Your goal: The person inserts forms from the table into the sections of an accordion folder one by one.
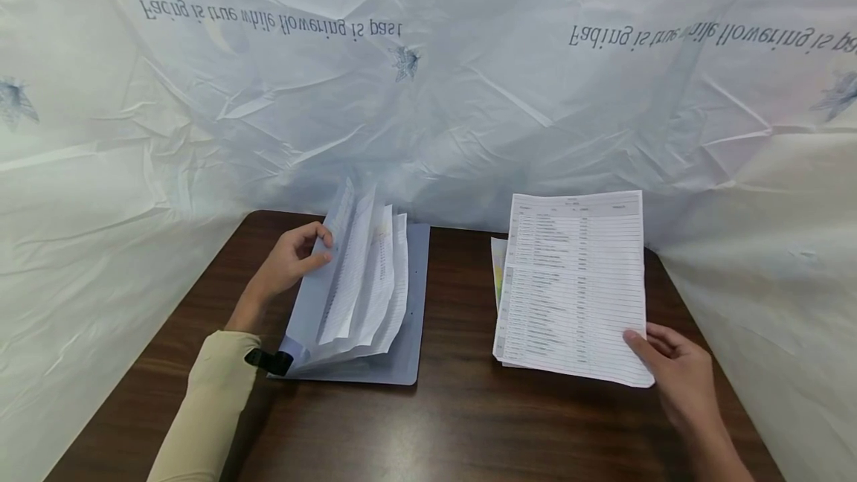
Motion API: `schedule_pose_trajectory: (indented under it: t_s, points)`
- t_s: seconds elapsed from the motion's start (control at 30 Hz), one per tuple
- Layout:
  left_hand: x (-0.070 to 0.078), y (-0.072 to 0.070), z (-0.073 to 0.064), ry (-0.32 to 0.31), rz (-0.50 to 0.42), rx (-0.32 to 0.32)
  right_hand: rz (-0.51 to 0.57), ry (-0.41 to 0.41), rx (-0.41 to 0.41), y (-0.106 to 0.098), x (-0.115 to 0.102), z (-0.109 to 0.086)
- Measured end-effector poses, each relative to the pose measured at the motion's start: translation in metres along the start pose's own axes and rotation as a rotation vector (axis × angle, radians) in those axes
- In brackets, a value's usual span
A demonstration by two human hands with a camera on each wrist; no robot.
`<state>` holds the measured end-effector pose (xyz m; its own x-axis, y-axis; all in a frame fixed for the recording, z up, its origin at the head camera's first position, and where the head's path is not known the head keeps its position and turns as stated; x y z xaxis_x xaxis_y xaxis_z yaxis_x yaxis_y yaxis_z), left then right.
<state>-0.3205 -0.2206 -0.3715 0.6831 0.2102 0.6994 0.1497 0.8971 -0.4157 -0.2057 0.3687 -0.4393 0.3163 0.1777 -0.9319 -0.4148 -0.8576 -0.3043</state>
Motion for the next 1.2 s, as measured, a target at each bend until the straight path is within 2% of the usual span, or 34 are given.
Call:
schedule_pose_trajectory:
  t_s: [0.27,0.67,0.9,1.2]
  points:
    - [0.0,0.001,0.001,-0.003,-0.008,-0.001,-0.051,-0.012,-0.02,0.019,-0.006,-0.001]
    - [-0.002,0.001,0.002,-0.009,0.003,-0.004,-0.04,-0.025,-0.088,0.056,-0.009,-0.006]
    - [0.0,0.001,0.001,-0.001,0.0,-0.001,0.039,-0.034,-0.176,0.079,-0.008,-0.011]
    - [0.001,0.001,0.001,0.009,-0.004,-0.003,0.15,0.002,-0.232,0.103,-0.004,-0.015]
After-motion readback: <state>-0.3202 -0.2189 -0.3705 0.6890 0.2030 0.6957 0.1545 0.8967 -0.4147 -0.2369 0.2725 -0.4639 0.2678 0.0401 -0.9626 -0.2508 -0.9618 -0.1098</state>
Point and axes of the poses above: each hand's wrist, its own z-axis towards the middle knuckle, its own y-axis out of the palm, x = y × z, the point moved 9 cm from there along z, towards the middle knuckle, and after that the axes turned 10 degrees about y, right-handed, at the moved point
